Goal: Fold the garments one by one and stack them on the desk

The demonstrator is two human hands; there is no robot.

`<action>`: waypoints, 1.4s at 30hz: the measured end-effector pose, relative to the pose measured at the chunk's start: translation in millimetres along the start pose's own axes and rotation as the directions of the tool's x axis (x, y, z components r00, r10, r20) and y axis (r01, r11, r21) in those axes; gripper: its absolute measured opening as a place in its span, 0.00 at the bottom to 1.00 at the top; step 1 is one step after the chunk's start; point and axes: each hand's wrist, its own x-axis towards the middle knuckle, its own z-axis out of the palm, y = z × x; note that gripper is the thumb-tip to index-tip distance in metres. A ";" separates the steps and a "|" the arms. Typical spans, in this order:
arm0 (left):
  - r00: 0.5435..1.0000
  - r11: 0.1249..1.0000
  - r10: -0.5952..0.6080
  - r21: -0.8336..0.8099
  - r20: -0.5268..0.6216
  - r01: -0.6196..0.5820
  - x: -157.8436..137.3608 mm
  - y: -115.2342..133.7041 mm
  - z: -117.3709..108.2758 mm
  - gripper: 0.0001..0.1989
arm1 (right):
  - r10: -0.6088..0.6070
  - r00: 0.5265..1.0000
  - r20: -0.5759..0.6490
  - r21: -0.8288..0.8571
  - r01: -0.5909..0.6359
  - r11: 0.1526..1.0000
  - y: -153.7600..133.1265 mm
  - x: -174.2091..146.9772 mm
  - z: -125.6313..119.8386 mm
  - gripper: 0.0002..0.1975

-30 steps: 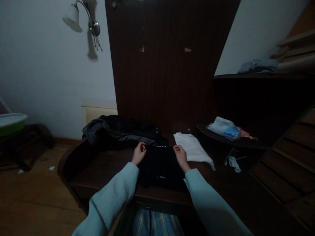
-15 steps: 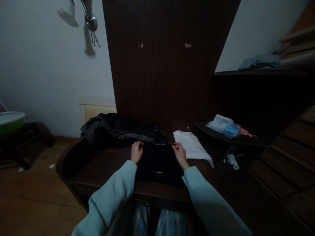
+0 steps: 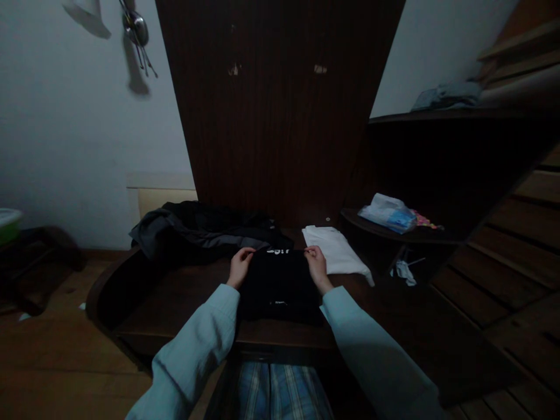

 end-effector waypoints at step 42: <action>0.936 0.765 -0.332 -0.547 0.118 0.340 6.0 -9.2 -4.2 0.21 | 0.257 0.927 0.274 0.429 -0.358 0.829 -16.0 2.3 -25.7 0.18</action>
